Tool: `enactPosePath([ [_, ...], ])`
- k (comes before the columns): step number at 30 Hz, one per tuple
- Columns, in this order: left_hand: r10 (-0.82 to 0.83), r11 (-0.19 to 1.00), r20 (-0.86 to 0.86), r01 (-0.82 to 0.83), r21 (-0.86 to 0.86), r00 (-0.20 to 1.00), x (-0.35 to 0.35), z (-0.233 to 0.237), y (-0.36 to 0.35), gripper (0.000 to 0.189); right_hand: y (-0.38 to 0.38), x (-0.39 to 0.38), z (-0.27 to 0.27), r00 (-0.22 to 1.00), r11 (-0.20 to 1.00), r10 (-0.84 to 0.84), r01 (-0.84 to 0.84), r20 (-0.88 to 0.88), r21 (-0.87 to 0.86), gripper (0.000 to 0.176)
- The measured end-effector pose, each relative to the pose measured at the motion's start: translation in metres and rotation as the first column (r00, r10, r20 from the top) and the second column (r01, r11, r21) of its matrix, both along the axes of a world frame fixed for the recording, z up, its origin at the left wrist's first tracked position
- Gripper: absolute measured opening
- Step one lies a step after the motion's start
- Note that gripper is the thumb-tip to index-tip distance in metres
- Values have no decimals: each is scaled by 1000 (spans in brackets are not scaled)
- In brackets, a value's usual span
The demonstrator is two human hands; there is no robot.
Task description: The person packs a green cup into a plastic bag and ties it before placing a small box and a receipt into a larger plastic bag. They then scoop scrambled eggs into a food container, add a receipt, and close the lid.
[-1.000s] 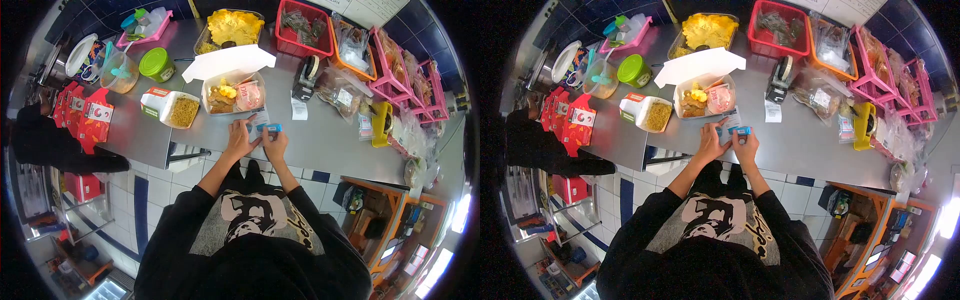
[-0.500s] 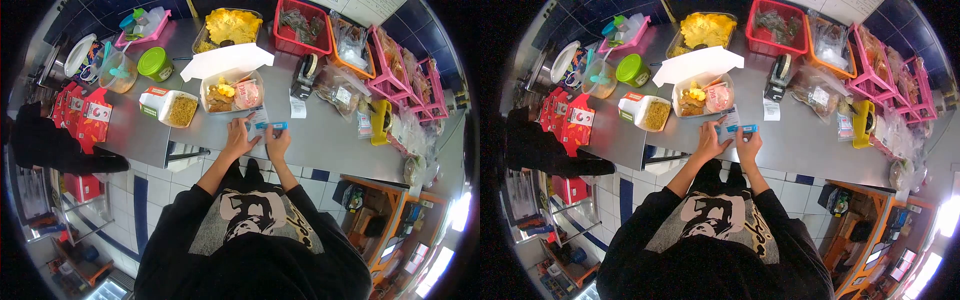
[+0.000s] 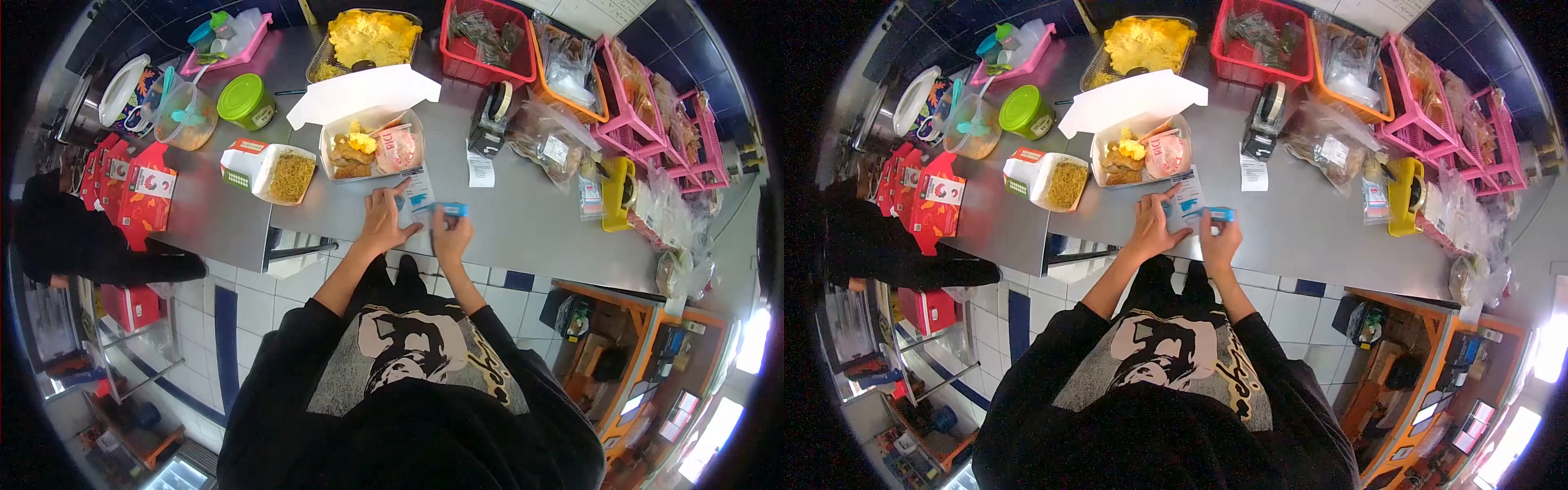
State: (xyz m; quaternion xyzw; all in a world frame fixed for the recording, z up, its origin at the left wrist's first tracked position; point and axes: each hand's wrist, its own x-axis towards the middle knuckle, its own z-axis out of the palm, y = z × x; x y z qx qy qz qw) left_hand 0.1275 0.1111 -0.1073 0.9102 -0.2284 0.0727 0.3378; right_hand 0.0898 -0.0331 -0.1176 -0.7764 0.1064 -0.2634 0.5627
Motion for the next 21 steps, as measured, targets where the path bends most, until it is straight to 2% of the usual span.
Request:
enactPosePath([
  [1,-4,1000,2,4,-10,1000,1,-2,1,93,-2,1,-6,991,986,-131,129,8,108,13],
  [3,-7,1000,4,7,-20,1000,-1,-3,2,90,-5,0,-8,993,983,-118,114,19,146,12],
  [5,-40,993,64,47,-110,997,-1,-1,3,68,-6,0,-2,994,979,-104,96,37,182,11],
  [6,-32,993,71,40,-111,997,0,1,3,68,-4,0,8,992,931,-96,61,79,360,11],
  [7,-12,991,70,22,-129,997,-2,3,3,58,-2,-1,21,989,851,-96,21,116,525,11],
  [8,3,989,65,7,-146,998,-5,6,3,47,-1,-2,34,989,850,-95,21,114,526,11],
  [10,-5,996,37,8,-89,999,-12,20,2,43,2,-5,65,991,853,63,-115,118,509,13],
  [11,-7,999,17,8,-35,1000,-13,30,1,40,3,-4,69,991,854,60,-113,121,508,13],
  [13,-7,999,-2,6,-52,1000,-18,50,-3,35,7,0,73,973,872,187,-228,135,433,12],
  [15,-3,998,-23,1,-66,1000,-20,55,-2,31,9,1,77,960,849,224,-278,170,450,14],
  [17,-179,984,-258,179,-26,949,-20,56,2,37,4,2,86,905,876,422,-422,51,236,14],
  [18,-175,984,-255,174,-27,951,-21,57,3,37,3,6,90,882,862,468,-468,44,194,14],
  [19,-178,977,-370,121,-174,912,-23,58,3,40,-1,6,96,881,861,471,-471,47,192,14],
  [20,-198,950,-474,48,-310,858,-24,60,2,42,-6,6,105,844,843,534,-527,-51,107,13],
  [21,-195,950,-469,46,-310,861,-24,62,2,42,-9,8,115,799,811,581,-585,-154,26,13],
])
